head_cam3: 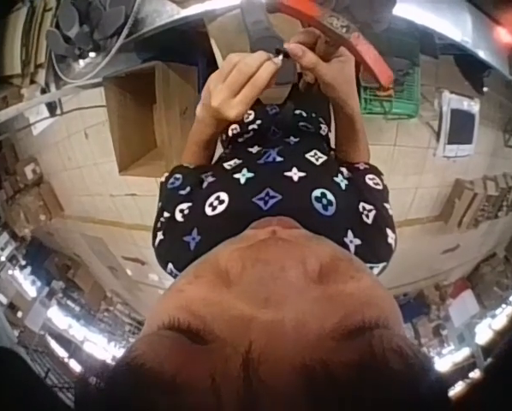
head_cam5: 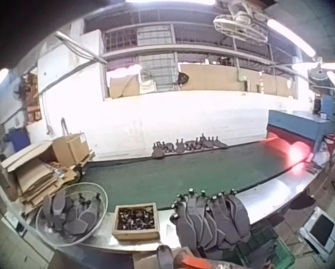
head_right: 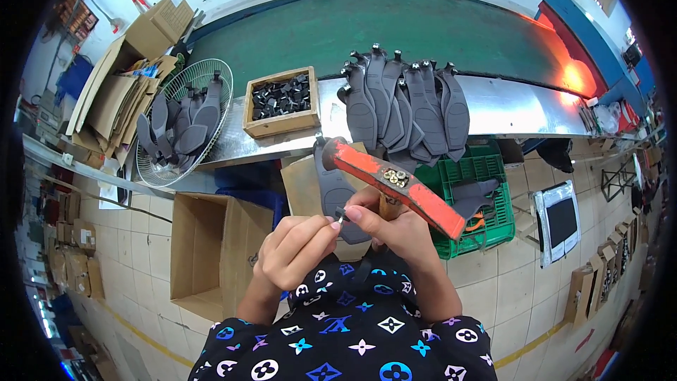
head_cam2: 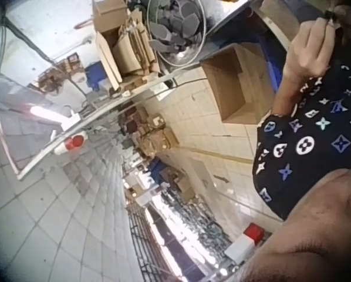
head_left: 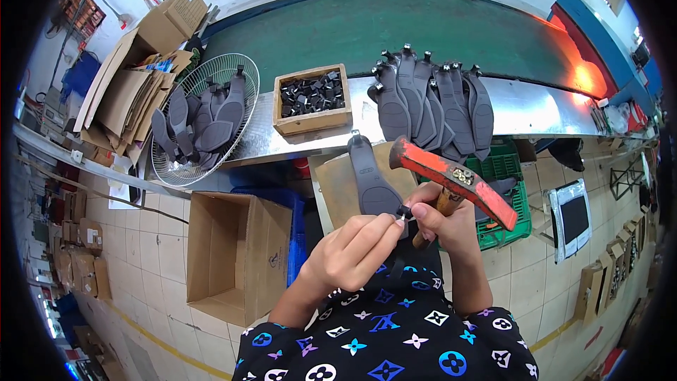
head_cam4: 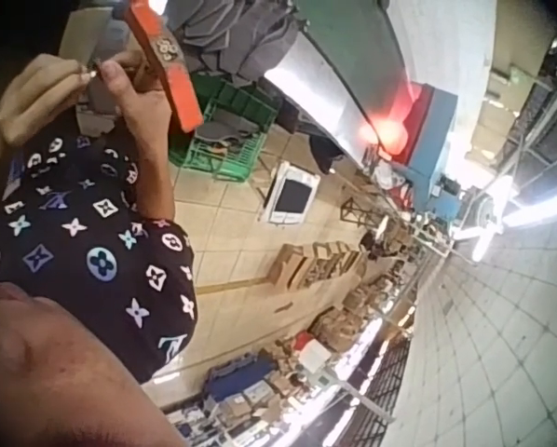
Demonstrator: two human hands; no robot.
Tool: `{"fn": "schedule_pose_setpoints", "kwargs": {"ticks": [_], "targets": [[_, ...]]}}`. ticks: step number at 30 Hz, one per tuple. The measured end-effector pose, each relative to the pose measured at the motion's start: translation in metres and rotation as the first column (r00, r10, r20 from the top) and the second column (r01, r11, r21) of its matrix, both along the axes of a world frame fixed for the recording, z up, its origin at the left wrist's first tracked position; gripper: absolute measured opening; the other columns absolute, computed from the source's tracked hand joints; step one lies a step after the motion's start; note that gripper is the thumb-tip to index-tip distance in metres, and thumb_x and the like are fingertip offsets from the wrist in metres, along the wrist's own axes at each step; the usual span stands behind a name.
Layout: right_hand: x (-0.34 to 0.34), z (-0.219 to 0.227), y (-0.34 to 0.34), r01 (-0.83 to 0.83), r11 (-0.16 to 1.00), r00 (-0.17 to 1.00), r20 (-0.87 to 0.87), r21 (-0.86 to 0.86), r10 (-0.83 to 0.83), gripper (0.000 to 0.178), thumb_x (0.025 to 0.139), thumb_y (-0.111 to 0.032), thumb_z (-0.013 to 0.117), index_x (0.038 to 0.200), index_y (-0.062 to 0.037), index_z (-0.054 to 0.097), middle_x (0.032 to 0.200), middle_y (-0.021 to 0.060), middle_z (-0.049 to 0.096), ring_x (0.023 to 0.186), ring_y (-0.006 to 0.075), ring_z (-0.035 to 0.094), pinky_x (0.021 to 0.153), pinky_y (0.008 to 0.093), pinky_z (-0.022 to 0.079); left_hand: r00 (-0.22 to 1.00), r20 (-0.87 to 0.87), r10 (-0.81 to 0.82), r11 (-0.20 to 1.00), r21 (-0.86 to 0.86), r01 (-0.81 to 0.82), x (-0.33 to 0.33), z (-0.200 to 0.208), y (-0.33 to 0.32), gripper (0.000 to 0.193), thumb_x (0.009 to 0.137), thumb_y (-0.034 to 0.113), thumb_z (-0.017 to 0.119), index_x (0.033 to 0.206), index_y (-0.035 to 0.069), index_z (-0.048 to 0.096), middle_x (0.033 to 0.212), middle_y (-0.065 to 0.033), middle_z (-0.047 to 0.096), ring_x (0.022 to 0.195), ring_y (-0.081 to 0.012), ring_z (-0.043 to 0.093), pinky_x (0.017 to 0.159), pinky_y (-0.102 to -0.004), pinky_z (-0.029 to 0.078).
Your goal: Assembling shoe components using a hammer and pliers at a factory workstation.
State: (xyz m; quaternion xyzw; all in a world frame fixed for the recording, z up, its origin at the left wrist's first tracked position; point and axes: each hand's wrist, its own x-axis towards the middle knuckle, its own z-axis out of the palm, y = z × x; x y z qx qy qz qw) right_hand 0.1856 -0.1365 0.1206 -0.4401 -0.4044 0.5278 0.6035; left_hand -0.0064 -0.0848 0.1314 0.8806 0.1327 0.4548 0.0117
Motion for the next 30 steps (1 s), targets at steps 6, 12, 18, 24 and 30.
{"fn": "schedule_pose_setpoints", "kwargs": {"ticks": [6, 12, 18, 24, 30], "targets": [[0.001, -0.011, 0.012, -0.028, 0.999, 0.998, 0.050, 0.021, 0.026, 0.014, 0.088, -0.009, 0.069, 0.093, 0.0043, 0.065, 0.073, 0.0062, 0.064, 0.045, 0.0046, 0.047, 0.041, 0.0197, 0.036, 0.993, 0.071, -0.090, 0.995, -0.036, 0.092, 0.000, -0.024, 0.025, 0.028, 0.073, 0.001, 0.074, 0.100, -0.003, 0.069, 0.098, -0.0121, 0.067, 0.084, -0.0241, 0.067, 0.071, -0.0338, 0.056], [0.006, -0.021, 0.049, 0.039, 0.999, 0.975, 0.221, -0.009, -0.036, 0.017, 0.090, -0.011, 0.070, 0.101, 0.0008, 0.067, 0.066, -0.0023, 0.057, 0.049, 0.0022, 0.046, 0.045, 0.0199, 0.035, 0.905, 0.085, 0.418, 0.698, -0.667, -0.260, 0.025, -0.091, 0.083, 0.034, 0.084, 0.016, 0.078, 0.111, 0.001, 0.064, 0.103, -0.0153, 0.069, 0.089, -0.0291, 0.067, 0.081, -0.0344, 0.053], [0.009, -0.039, 0.093, 0.025, 0.997, 0.831, 0.553, 0.076, -0.063, 0.023, 0.085, -0.014, 0.077, 0.101, 0.0017, 0.073, 0.072, 0.0015, 0.065, 0.066, 0.0037, 0.052, 0.060, 0.0261, 0.046, 0.955, 0.116, 0.271, 0.597, -0.799, -0.072, 0.032, -0.126, 0.129, 0.038, 0.088, 0.016, 0.073, 0.121, 0.000, 0.063, 0.108, -0.0155, 0.072, 0.102, -0.0228, 0.068, 0.090, -0.0340, 0.052], [0.014, -0.083, 0.111, 0.061, 0.985, 0.919, 0.376, 0.162, -0.119, 0.027, 0.087, -0.016, 0.077, 0.104, 0.0036, 0.072, 0.081, 0.0066, 0.071, 0.077, 0.0077, 0.060, 0.071, 0.0271, 0.050, 0.967, 0.128, 0.219, 0.477, -0.879, 0.008, 0.026, -0.121, 0.104, 0.030, 0.083, 0.016, 0.077, 0.108, 0.000, 0.070, 0.101, -0.0155, 0.074, 0.093, -0.0237, 0.072, 0.084, -0.0333, 0.054], [0.012, -0.072, 0.102, 0.024, 0.992, 0.799, 0.594, 0.120, -0.092, 0.021, 0.088, -0.011, 0.072, 0.102, 0.0034, 0.070, 0.085, 0.0150, 0.073, 0.078, 0.0168, 0.069, 0.074, 0.0307, 0.052, 0.982, 0.150, 0.113, 0.553, -0.831, 0.064, 0.023, -0.125, 0.096, 0.028, 0.081, 0.015, 0.079, 0.102, -0.002, 0.072, 0.098, -0.0119, 0.074, 0.086, -0.0220, 0.071, 0.079, -0.0312, 0.053]]}}
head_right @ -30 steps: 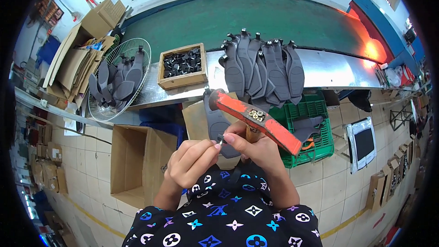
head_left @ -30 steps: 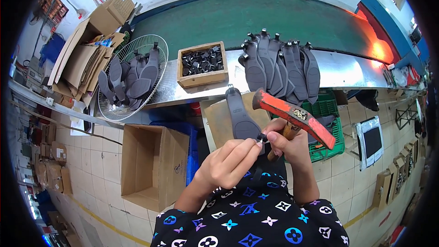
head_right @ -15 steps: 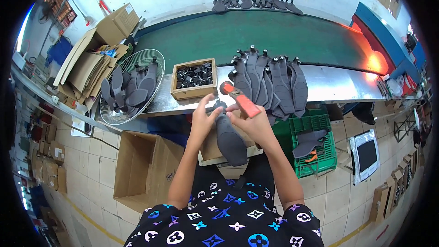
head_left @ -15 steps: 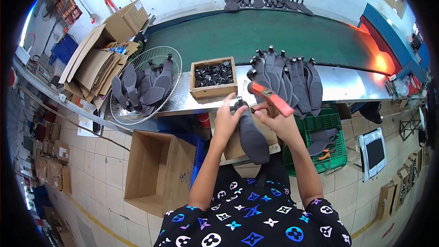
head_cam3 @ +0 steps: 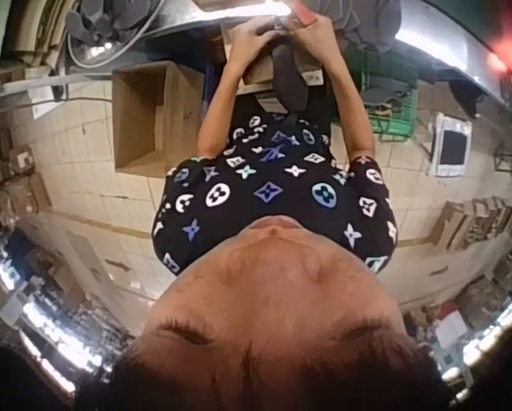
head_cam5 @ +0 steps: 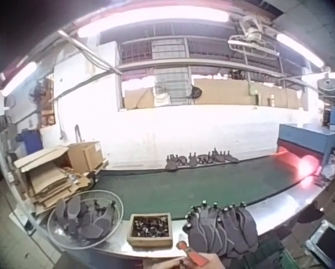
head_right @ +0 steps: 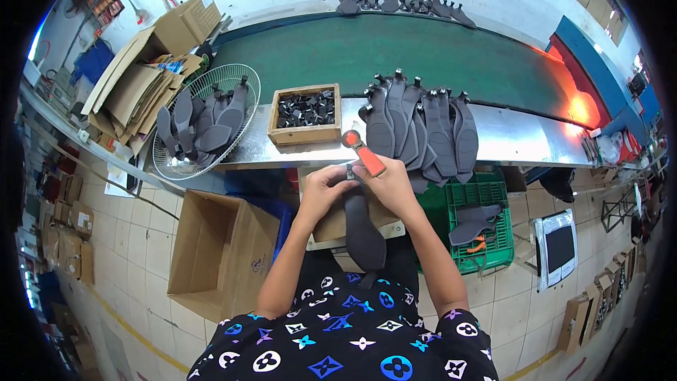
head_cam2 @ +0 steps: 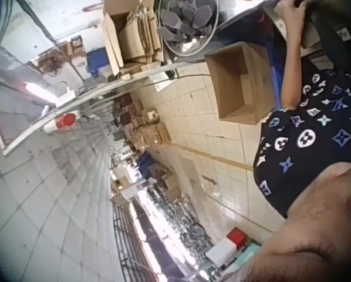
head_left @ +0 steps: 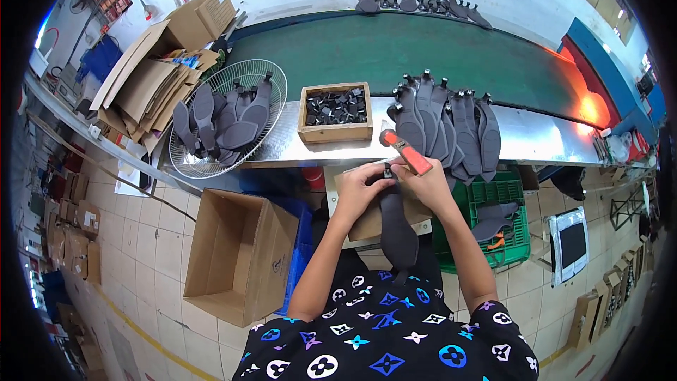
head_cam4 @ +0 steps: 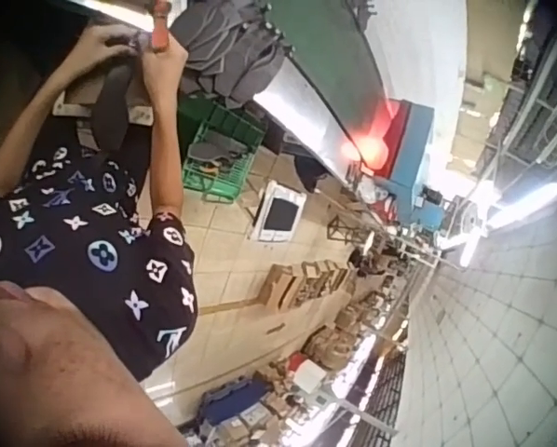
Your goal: Assembling shoe components using a hammer and pliers at a factory workstation.
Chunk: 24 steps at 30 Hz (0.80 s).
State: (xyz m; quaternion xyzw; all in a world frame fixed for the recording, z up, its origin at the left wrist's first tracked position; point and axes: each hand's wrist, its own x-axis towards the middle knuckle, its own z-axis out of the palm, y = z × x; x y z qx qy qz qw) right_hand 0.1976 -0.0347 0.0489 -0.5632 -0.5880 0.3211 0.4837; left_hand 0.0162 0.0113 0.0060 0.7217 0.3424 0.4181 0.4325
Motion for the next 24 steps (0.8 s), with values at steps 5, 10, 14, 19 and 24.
{"fn": "schedule_pose_setpoints", "kwargs": {"ticks": [5, 10, 14, 19, 24], "targets": [[0.000, -0.004, -0.004, -0.032, 0.998, 0.999, 0.015, 0.057, 0.031, 0.019, 0.088, -0.009, 0.071, 0.100, 0.0038, 0.068, 0.085, 0.0158, 0.070, 0.077, 0.0239, 0.070, 0.072, 0.0326, 0.052, 1.000, 0.016, 0.026, 0.999, 0.035, -0.026, -0.001, -0.001, -0.003, 0.029, 0.081, 0.015, 0.079, 0.103, -0.003, 0.071, 0.096, -0.0124, 0.073, 0.085, -0.0223, 0.070, 0.078, -0.0314, 0.053], [0.001, 0.006, -0.008, -0.133, 0.974, 0.972, 0.218, 0.185, 0.091, 0.022, 0.080, -0.005, 0.073, 0.100, 0.0028, 0.067, 0.096, 0.0167, 0.068, 0.086, 0.0338, 0.068, 0.075, 0.0354, 0.053, 1.000, -0.026, -0.011, 0.998, 0.062, 0.013, -0.003, 0.002, -0.001, 0.031, 0.081, 0.014, 0.079, 0.106, -0.002, 0.071, 0.097, -0.0128, 0.073, 0.086, -0.0223, 0.070, 0.078, -0.0318, 0.053], [-0.002, 0.013, -0.009, -0.193, 0.963, 0.949, 0.287, 0.190, 0.133, 0.022, 0.080, -0.007, 0.073, 0.100, 0.0000, 0.069, 0.102, 0.0130, 0.067, 0.088, 0.0339, 0.068, 0.076, 0.0369, 0.053, 0.994, 0.106, -0.019, 0.998, -0.059, 0.026, -0.005, 0.001, -0.002, 0.034, 0.081, 0.012, 0.079, 0.111, -0.002, 0.070, 0.098, -0.0131, 0.073, 0.088, -0.0201, 0.070, 0.081, -0.0312, 0.054], [0.000, 0.022, -0.017, -0.103, 0.987, 0.904, 0.425, 0.124, 0.041, 0.022, 0.079, -0.011, 0.075, 0.099, -0.0024, 0.070, 0.110, 0.0085, 0.066, 0.090, 0.0327, 0.068, 0.078, 0.0385, 0.053, 0.997, 0.049, -0.054, 0.994, -0.097, 0.059, -0.004, 0.003, 0.000, 0.030, 0.080, 0.009, 0.077, 0.107, -0.002, 0.070, 0.095, -0.0128, 0.073, 0.088, -0.0186, 0.070, 0.081, -0.0318, 0.054], [-0.015, 0.030, -0.028, 0.061, 0.998, 0.976, 0.207, 0.024, -0.065, 0.020, 0.087, -0.012, 0.071, 0.104, -0.0009, 0.069, 0.090, 0.0152, 0.070, 0.082, 0.0238, 0.071, 0.075, 0.0342, 0.053, 0.995, 0.053, -0.084, 0.995, -0.043, 0.086, -0.002, 0.000, 0.001, 0.026, 0.082, 0.008, 0.075, 0.106, -0.002, 0.073, 0.097, -0.0079, 0.074, 0.085, -0.0111, 0.066, 0.076, -0.0267, 0.053]]}}
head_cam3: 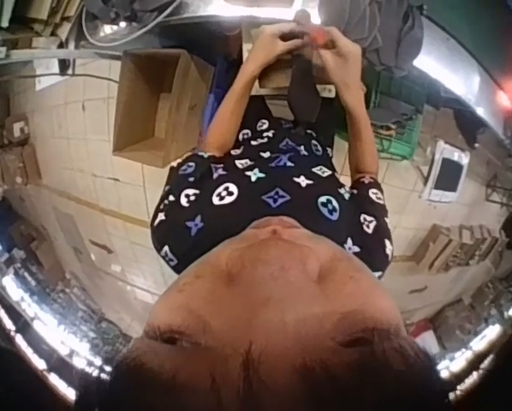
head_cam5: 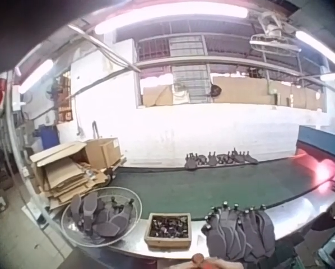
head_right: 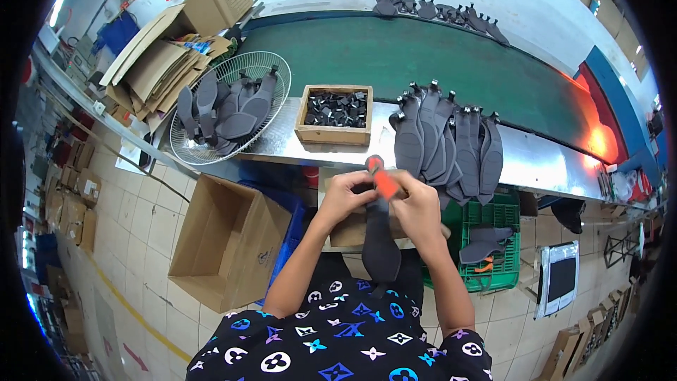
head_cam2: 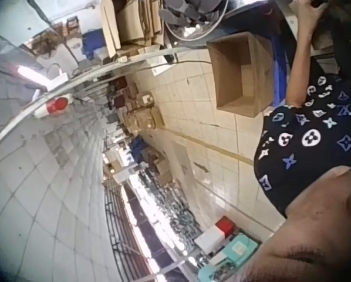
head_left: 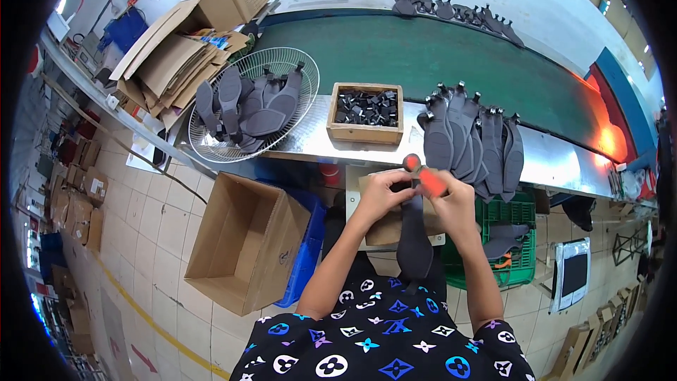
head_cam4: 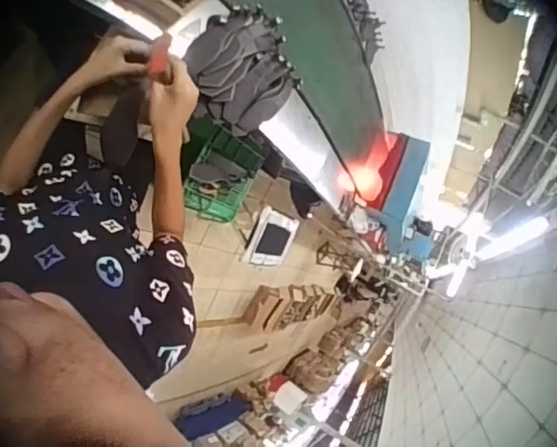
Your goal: Assembling shoe components using a hammer and pliers at a factory workstation.
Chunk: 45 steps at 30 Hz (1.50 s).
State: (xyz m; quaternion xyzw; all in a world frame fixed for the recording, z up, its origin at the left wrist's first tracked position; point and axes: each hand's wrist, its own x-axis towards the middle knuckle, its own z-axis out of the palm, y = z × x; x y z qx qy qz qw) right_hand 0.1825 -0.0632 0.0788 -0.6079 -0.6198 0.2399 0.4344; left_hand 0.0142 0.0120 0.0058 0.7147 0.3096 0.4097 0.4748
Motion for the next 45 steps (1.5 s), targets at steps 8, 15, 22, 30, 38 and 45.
{"fn": "schedule_pose_setpoints", "kwargs": {"ticks": [8, 15, 22, 30, 38, 45], "targets": [[0.005, 0.041, -0.043, -0.064, 0.984, 0.885, -0.465, -0.164, -0.020, 0.031, 0.101, -0.017, 0.058, 0.125, 0.0028, 0.054, 0.071, 0.0046, 0.058, 0.055, 0.0080, 0.055, 0.050, 0.0251, 0.044, 0.997, 0.069, -0.017, 0.985, -0.172, 0.029, -0.004, 0.001, -0.001, 0.027, 0.083, -0.001, 0.072, 0.110, -0.002, 0.073, 0.098, -0.0052, 0.073, 0.081, -0.0090, 0.066, 0.071, -0.0227, 0.053], [-0.003, 0.041, -0.050, -0.060, 0.997, 0.973, -0.225, -0.046, 0.048, 0.022, 0.101, -0.013, 0.055, 0.115, 0.0040, 0.056, 0.070, 0.0047, 0.059, 0.055, 0.0086, 0.054, 0.050, 0.0256, 0.043, 1.000, 0.005, -0.009, 0.989, -0.145, 0.010, -0.001, 0.009, -0.001, 0.023, 0.081, 0.005, 0.077, 0.104, -0.001, 0.076, 0.098, -0.0061, 0.074, 0.086, -0.0109, 0.066, 0.078, -0.0251, 0.053], [-0.006, 0.053, -0.044, -0.103, 0.994, 0.994, -0.033, -0.042, 0.101, 0.035, 0.097, -0.009, 0.058, 0.127, 0.0082, 0.051, 0.082, 0.0269, 0.064, 0.076, 0.0443, 0.064, 0.068, 0.0435, 0.049, 1.000, 0.018, -0.008, 0.989, -0.146, 0.011, -0.002, 0.011, -0.003, 0.024, 0.081, 0.003, 0.076, 0.104, -0.001, 0.075, 0.099, -0.0073, 0.075, 0.090, -0.0125, 0.068, 0.082, -0.0262, 0.052], [0.000, 0.039, -0.042, -0.100, 0.990, 0.989, 0.101, -0.098, 0.110, 0.025, 0.100, -0.014, 0.056, 0.117, 0.0042, 0.050, 0.083, 0.0268, 0.063, 0.078, 0.0451, 0.063, 0.068, 0.0439, 0.048, 0.999, 0.046, 0.020, 0.996, -0.086, -0.016, 0.000, 0.007, -0.006, 0.022, 0.080, 0.001, 0.075, 0.101, -0.002, 0.076, 0.095, -0.0051, 0.074, 0.083, -0.0097, 0.066, 0.077, -0.0241, 0.053], [-0.003, 0.023, -0.053, -0.046, 0.998, 0.998, 0.049, -0.045, 0.048, 0.020, 0.100, -0.014, 0.057, 0.110, 0.0035, 0.053, 0.078, 0.0233, 0.060, 0.069, 0.0381, 0.061, 0.063, 0.0410, 0.047, 0.933, -0.355, 0.059, 0.980, 0.200, 0.014, -0.011, 0.007, -0.020, 0.092, 0.077, 0.026, 0.083, 0.151, 0.001, 0.035, 0.130, -0.0157, 0.064, 0.123, -0.0329, 0.057, 0.107, -0.0421, 0.042], [-0.015, 0.091, -0.084, 0.073, 0.913, 0.997, -0.031, 0.402, -0.066, 0.031, 0.104, -0.019, 0.050, 0.121, 0.0065, 0.054, 0.078, 0.0021, 0.055, 0.055, 0.0047, 0.046, 0.049, 0.0202, 0.037, 0.850, -0.507, 0.145, 0.946, 0.322, 0.030, -0.011, 0.002, -0.021, 0.082, 0.083, 0.043, 0.074, 0.150, 0.011, 0.041, 0.153, -0.0244, 0.038, 0.144, -0.0367, 0.033, 0.121, -0.0467, 0.022]]}}
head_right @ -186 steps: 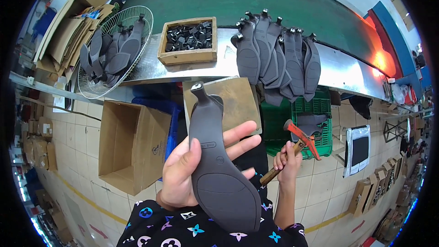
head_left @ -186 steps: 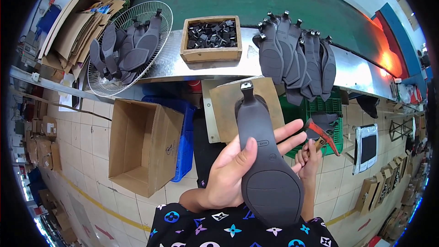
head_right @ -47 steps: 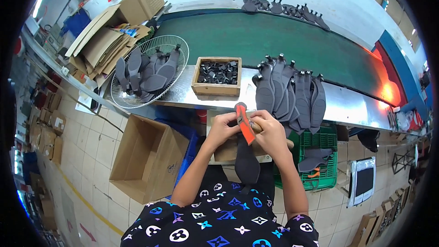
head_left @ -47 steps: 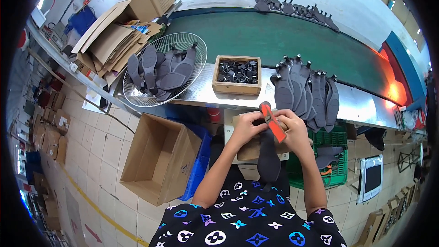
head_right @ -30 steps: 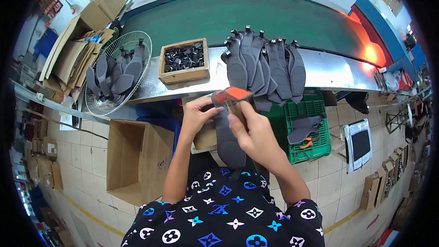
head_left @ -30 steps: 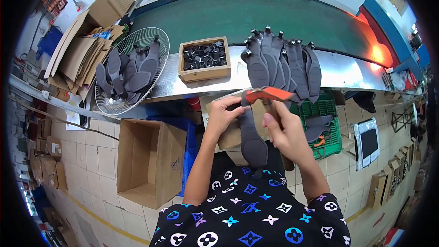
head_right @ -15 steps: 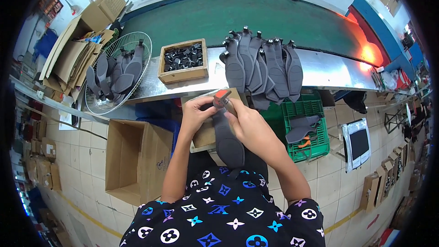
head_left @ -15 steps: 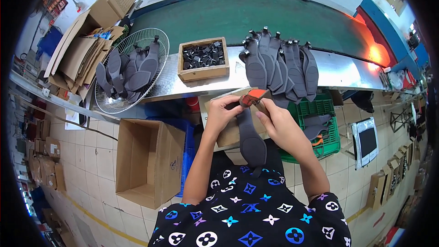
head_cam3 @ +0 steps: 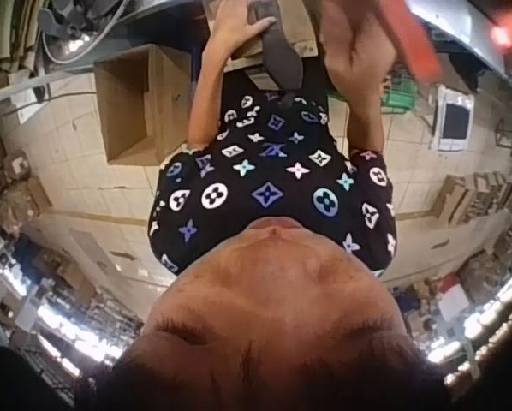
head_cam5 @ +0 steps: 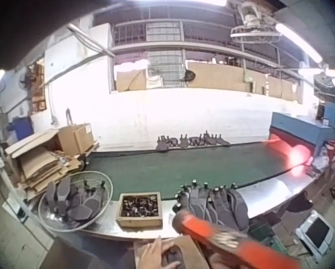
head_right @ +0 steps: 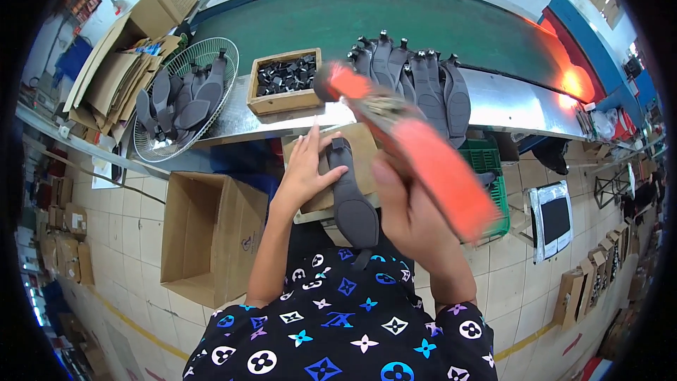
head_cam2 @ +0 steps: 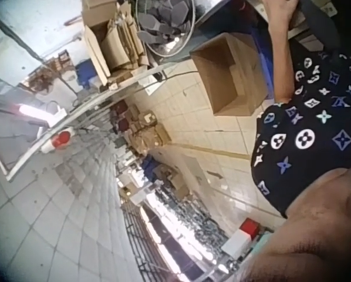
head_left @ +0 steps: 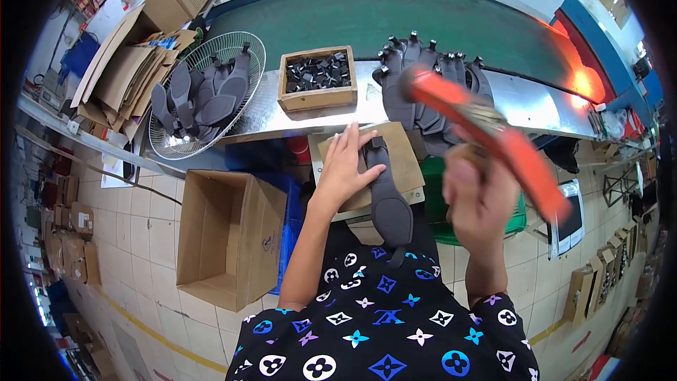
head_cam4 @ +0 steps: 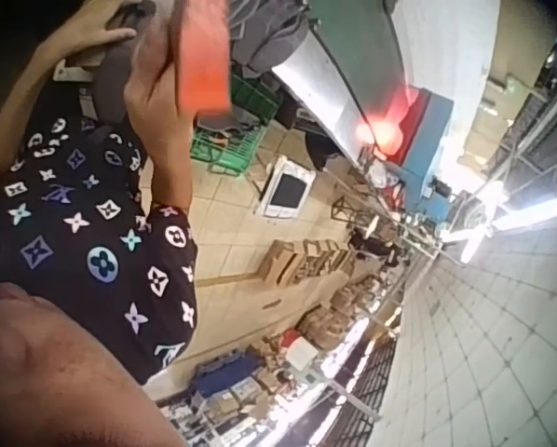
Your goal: Assembling shoe components using a hammer and pliers at a factory workstation.
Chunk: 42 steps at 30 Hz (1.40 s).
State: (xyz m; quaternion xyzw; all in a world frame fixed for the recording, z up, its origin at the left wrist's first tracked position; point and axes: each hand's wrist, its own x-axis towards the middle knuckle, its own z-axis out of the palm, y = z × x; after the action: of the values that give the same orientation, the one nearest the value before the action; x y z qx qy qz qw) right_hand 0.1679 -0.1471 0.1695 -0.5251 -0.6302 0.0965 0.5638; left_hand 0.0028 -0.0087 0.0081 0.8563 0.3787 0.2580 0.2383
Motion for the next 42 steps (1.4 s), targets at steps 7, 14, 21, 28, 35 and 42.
{"fn": "schedule_pose_setpoints", "kwargs": {"ticks": [7, 14, 21, 28, 35, 42], "targets": [[0.007, -0.106, 0.041, 0.014, 0.914, 0.984, 0.168, -0.405, 0.059, 0.017, 0.097, -0.010, 0.058, 0.107, 0.0024, 0.053, 0.088, 0.0300, 0.061, 0.084, 0.0495, 0.063, 0.066, 0.0458, 0.052, 0.999, -0.039, 0.008, 1.000, -0.024, -0.009, -0.001, 0.001, 0.000, 0.078, 0.082, 0.046, 0.073, 0.147, 0.011, 0.046, 0.155, -0.0256, 0.033, 0.146, -0.0359, 0.030, 0.122, -0.0489, 0.018], [0.008, -0.007, 0.003, -0.064, 0.980, 0.903, -0.407, 0.190, 0.138, 0.030, 0.105, -0.022, 0.050, 0.124, 0.0013, 0.051, 0.071, -0.0004, 0.053, 0.051, 0.0077, 0.046, 0.047, 0.0219, 0.034, 0.998, -0.068, 0.000, 0.999, -0.045, -0.003, 0.000, 0.006, -0.001, 0.083, 0.082, 0.044, 0.073, 0.150, 0.011, 0.039, 0.156, -0.0218, 0.033, 0.148, -0.0334, 0.027, 0.122, -0.0486, 0.017], [0.012, -0.050, 0.016, -0.011, 0.914, 0.998, 0.053, -0.404, 0.035, 0.036, 0.099, -0.007, 0.056, 0.133, 0.0013, 0.050, 0.098, 0.0240, 0.070, 0.092, 0.0379, 0.072, 0.076, 0.0390, 0.055, 0.988, -0.150, -0.022, 1.000, 0.016, 0.025, -0.008, -0.002, -0.012, 0.075, 0.082, 0.048, 0.071, 0.145, 0.014, 0.049, 0.155, -0.0077, 0.042, 0.149, -0.0378, 0.025, 0.121, -0.0545, 0.015], [0.042, -0.040, 0.037, 0.088, 0.932, 0.978, 0.206, -0.352, -0.015, 0.029, 0.093, -0.007, 0.062, 0.121, 0.0012, 0.060, 0.098, 0.0180, 0.070, 0.081, 0.0306, 0.071, 0.071, 0.0340, 0.055, 0.874, 0.457, -0.163, 0.940, -0.197, 0.279, -0.004, 0.025, -0.048, 0.015, 0.088, 0.015, 0.068, 0.094, 0.003, 0.073, 0.084, -0.0130, 0.063, 0.072, -0.0262, 0.063, 0.068, -0.0371, 0.049], [0.027, -0.112, 0.053, -0.110, 0.908, 0.582, 0.714, -0.403, 0.388, 0.049, 0.086, -0.017, 0.070, 0.132, -0.0064, 0.056, 0.113, 0.0110, 0.060, 0.102, 0.0289, 0.062, 0.075, 0.0407, 0.053, 0.772, 0.586, -0.245, 0.569, -0.558, 0.604, -0.038, 0.122, -0.104, 0.025, 0.097, 0.019, 0.061, 0.103, -0.004, 0.071, 0.088, -0.0091, 0.061, 0.087, -0.0182, 0.060, 0.077, -0.0319, 0.046], [0.037, -0.048, 0.029, -0.888, 0.378, 0.423, -0.141, -0.262, 0.895, 0.043, 0.090, -0.030, 0.071, 0.113, 0.0059, 0.066, 0.109, 0.0168, 0.068, 0.095, 0.0338, 0.065, 0.077, 0.0402, 0.052, 0.687, 0.723, -0.073, 0.241, -0.655, 0.716, -0.042, 0.114, -0.115, 0.030, 0.103, 0.024, 0.055, 0.105, 0.000, 0.073, 0.090, -0.0072, 0.064, 0.090, -0.0153, 0.061, 0.081, -0.0293, 0.046]]}}
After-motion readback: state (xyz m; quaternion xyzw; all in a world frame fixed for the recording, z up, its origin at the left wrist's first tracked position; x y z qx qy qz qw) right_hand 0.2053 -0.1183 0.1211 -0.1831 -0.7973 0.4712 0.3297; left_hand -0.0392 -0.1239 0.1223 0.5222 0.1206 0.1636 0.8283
